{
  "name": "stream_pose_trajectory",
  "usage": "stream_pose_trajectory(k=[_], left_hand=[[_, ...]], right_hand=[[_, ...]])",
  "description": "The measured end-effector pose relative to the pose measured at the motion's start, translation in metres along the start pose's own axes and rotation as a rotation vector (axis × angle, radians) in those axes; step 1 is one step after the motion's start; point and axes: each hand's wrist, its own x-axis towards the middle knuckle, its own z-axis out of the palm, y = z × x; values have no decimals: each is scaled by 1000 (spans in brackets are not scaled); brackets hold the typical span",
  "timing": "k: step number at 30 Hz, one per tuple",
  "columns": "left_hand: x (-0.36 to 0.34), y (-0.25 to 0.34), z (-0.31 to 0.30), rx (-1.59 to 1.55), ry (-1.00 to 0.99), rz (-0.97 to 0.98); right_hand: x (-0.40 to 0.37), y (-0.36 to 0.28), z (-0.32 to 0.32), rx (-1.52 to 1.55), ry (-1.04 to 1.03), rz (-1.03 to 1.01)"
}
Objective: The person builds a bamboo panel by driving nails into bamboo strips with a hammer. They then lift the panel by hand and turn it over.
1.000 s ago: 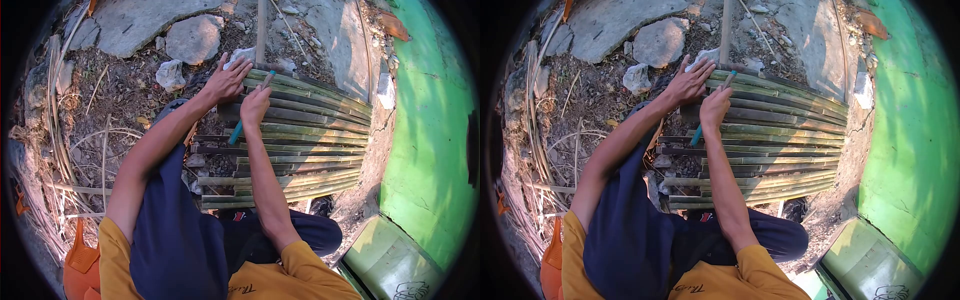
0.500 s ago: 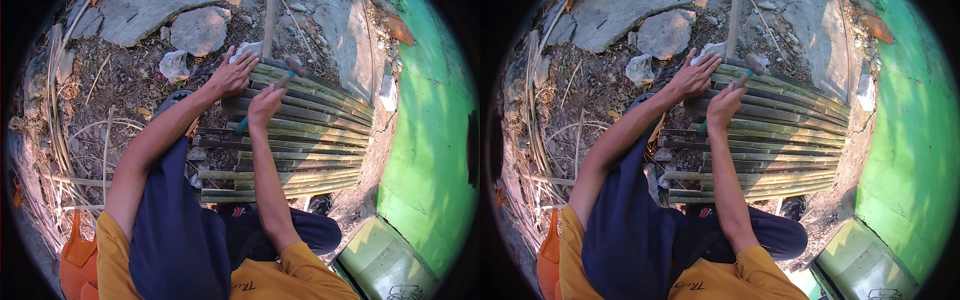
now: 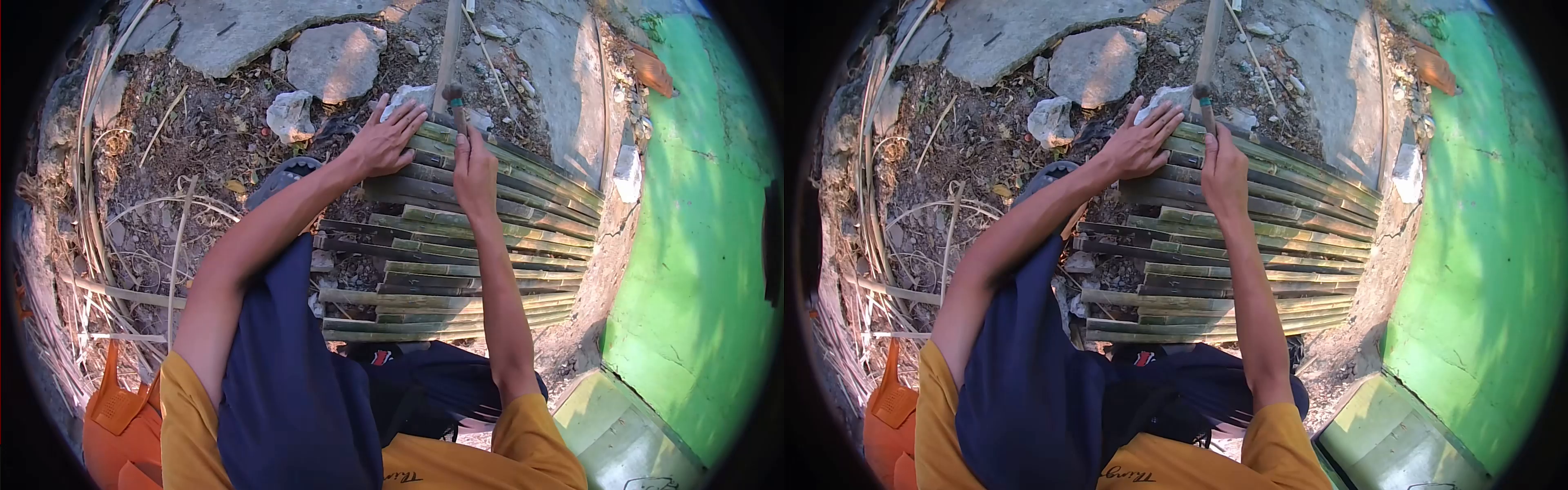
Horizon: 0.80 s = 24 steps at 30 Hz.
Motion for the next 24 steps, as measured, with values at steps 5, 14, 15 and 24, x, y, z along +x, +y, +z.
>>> stream_pose_trajectory(k=[5,14,15,24], left_hand=[[0,-1,0,2,6,-5],[2,3,-4,-10,-24,-7],[5,0,-3,-9,-18,0],[3,5,-5,18,-47,-10]], right_hand=[[-10,27,18,-200,-169,-67],[-11,16,24,-327,-151,77],[-8,15,25,-283,-60,24],[-22,20,36,-287,-17,-95]])
